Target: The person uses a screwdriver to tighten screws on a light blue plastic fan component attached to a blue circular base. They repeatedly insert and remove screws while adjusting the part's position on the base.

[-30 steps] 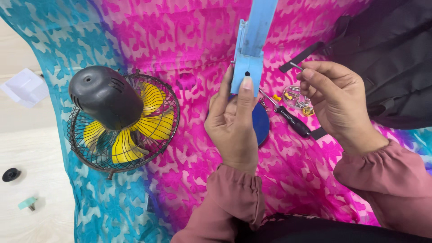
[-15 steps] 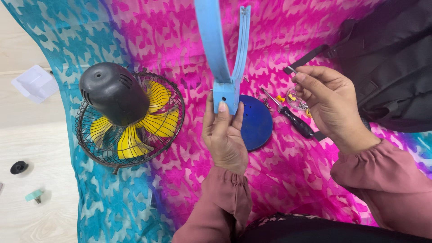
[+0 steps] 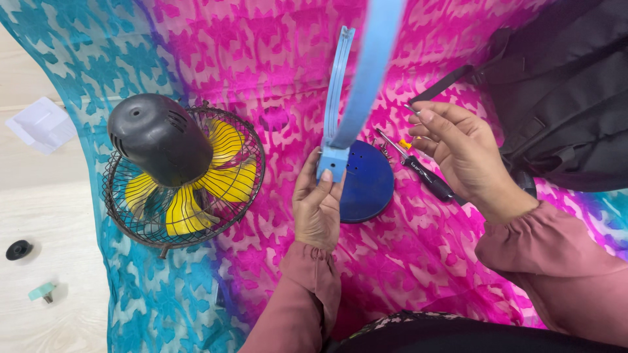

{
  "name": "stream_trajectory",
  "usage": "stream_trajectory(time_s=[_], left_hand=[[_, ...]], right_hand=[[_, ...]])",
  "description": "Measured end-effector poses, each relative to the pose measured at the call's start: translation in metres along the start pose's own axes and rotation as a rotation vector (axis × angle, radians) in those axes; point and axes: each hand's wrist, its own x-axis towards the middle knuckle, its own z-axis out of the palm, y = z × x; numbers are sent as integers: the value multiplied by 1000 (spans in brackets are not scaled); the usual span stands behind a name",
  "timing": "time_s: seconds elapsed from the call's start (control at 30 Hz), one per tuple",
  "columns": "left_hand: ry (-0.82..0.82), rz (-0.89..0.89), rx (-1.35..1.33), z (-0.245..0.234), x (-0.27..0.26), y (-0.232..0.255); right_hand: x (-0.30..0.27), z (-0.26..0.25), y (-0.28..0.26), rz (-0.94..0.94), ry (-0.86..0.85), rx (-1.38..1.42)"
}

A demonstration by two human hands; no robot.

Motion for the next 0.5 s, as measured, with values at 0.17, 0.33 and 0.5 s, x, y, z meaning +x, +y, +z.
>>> stream_trajectory(time_s=[0.17, 0.33, 0.5], left_hand=[[50, -65, 149, 5, 5, -11], [-40, 74, 299, 13, 13, -28], [-39, -19, 378, 14, 21, -40]], right_hand=[[2, 21, 0, -7, -202, 44], [3, 39, 10, 46, 76, -194], [8, 30, 11, 76, 114, -42]])
